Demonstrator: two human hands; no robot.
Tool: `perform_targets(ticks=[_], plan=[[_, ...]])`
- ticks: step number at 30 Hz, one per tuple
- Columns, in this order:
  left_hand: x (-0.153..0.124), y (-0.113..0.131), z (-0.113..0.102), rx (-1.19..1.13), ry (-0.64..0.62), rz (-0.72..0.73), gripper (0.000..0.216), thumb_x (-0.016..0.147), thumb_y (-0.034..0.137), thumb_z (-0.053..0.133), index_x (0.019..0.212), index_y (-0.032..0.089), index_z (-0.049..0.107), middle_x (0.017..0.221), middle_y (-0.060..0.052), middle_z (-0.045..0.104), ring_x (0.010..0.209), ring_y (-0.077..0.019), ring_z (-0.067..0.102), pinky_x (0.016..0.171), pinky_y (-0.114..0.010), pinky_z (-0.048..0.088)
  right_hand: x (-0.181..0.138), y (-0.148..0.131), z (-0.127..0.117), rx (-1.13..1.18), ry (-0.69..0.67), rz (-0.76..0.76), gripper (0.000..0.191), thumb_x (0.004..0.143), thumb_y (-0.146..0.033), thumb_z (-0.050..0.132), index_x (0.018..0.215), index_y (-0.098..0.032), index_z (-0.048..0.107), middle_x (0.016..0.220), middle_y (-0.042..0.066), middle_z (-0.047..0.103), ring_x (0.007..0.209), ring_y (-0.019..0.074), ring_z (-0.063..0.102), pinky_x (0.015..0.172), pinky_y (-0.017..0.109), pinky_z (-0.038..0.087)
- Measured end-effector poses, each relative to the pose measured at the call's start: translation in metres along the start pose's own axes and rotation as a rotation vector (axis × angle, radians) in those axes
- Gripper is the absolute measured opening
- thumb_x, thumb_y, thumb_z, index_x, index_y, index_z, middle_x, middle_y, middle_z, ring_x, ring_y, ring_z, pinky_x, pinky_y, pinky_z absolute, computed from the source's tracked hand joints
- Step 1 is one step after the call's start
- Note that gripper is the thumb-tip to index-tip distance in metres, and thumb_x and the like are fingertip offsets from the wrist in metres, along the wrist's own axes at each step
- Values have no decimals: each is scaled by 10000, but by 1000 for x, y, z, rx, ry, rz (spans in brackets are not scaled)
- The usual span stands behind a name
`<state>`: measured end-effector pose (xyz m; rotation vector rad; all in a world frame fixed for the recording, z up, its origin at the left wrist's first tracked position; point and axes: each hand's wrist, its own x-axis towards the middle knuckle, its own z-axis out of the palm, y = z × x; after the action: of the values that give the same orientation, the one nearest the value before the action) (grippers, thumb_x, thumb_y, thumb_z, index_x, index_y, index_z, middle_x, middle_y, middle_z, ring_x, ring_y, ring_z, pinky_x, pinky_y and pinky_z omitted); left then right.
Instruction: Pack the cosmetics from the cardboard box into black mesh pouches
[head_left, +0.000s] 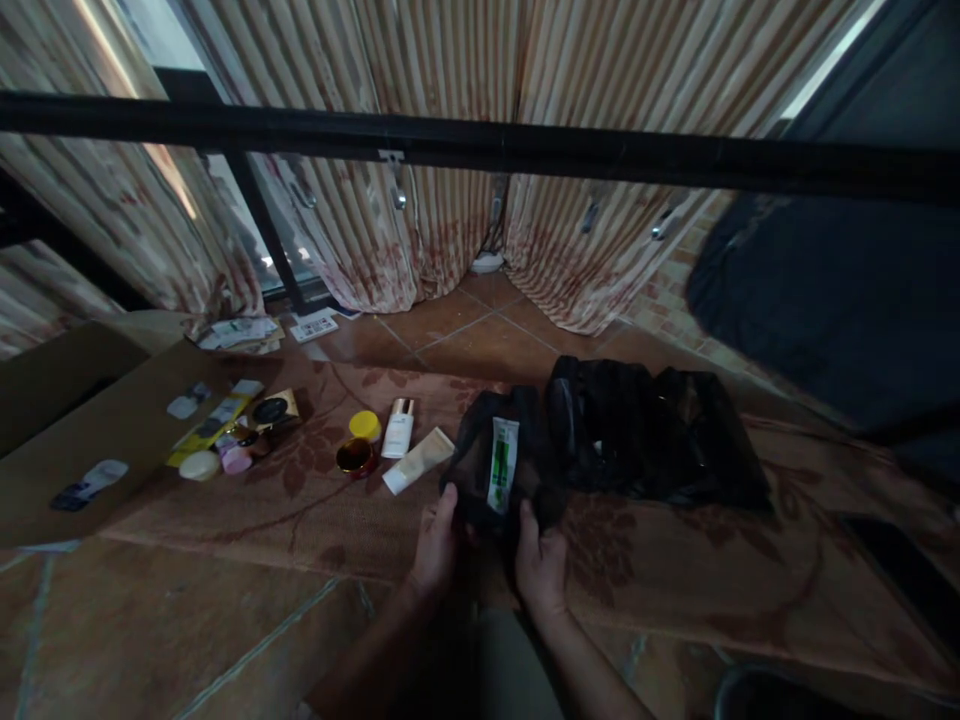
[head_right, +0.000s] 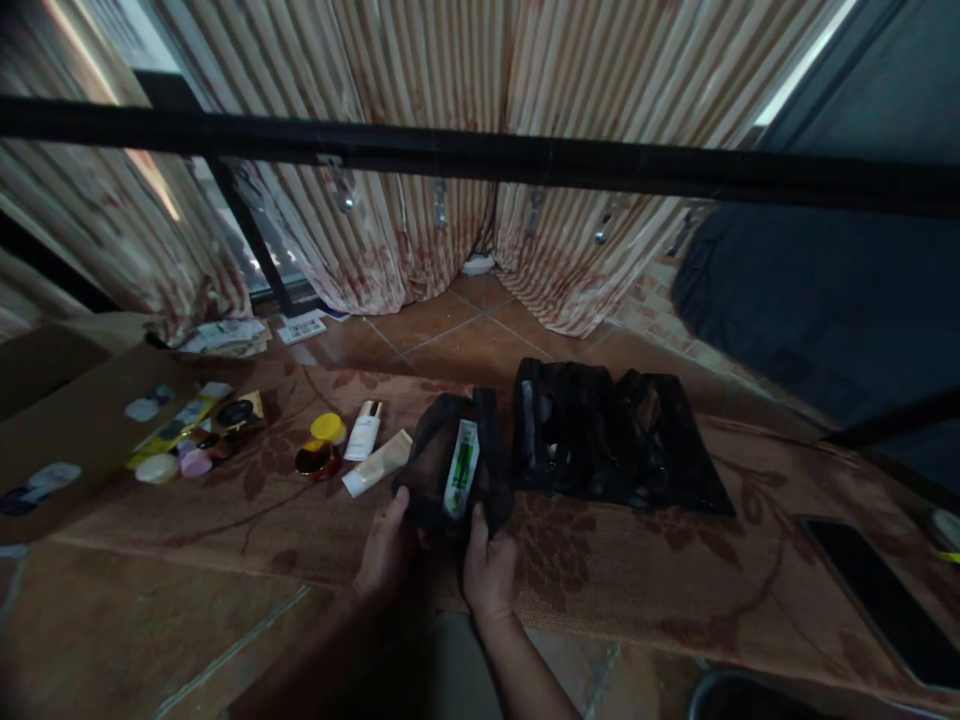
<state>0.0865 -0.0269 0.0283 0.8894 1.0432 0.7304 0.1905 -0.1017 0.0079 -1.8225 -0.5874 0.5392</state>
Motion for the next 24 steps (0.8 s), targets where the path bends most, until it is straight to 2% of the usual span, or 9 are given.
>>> perform_targets(ticks=[4,7,12,14,17,21,24], plan=[[-3,3,3,57,74,65,528,772,586,481,465,158,515,411,-6,500,403,-106,449,432,-223,349,-1,-3,0,-4,34,-36,533,838,-546,443,920,-82,692,907,151,701,921,257,640,735,289,469],[-6,11,6,157,148,221,425,771,536,524,617,149,608,527,-16,585,511,-135,521,497,-229,396,-1,-1,-1,-21,21,-61,524,833,-539,449,933,-84,689,927,163,696,974,264,622,773,299,465],[-17,32,14,462,146,533,295,792,416,556,930,172,649,813,-49,665,748,-169,595,715,-260,460,-1,4,-1,10,22,-174,495,801,-487,522,1090,-96,614,1061,146,659,1010,235,595,876,350,442],[-21,37,17,565,152,631,309,795,381,560,1027,182,611,893,-58,651,801,-170,593,763,-277,464,-2,5,-2,35,34,-193,489,787,-469,547,1115,-110,591,1067,137,655,991,227,599,868,357,449],[-26,39,20,689,184,728,370,794,353,566,1125,190,547,898,-53,610,821,-163,580,774,-288,476,-2,5,-2,63,36,-188,468,775,-464,557,1082,-114,593,1018,133,665,928,223,616,819,350,470],[-33,43,22,796,199,786,497,790,353,574,1244,193,452,984,-67,571,905,-177,568,812,-316,482,-3,6,-1,51,59,-180,466,766,-465,565,1079,-121,582,1011,132,663,911,224,618,793,343,474],[-36,48,23,837,186,803,549,783,362,585,1277,189,419,1099,-99,544,993,-209,550,843,-347,483,-4,6,-1,65,23,-179,454,771,-456,562,1081,-125,571,995,125,666,903,221,621,777,334,477]])
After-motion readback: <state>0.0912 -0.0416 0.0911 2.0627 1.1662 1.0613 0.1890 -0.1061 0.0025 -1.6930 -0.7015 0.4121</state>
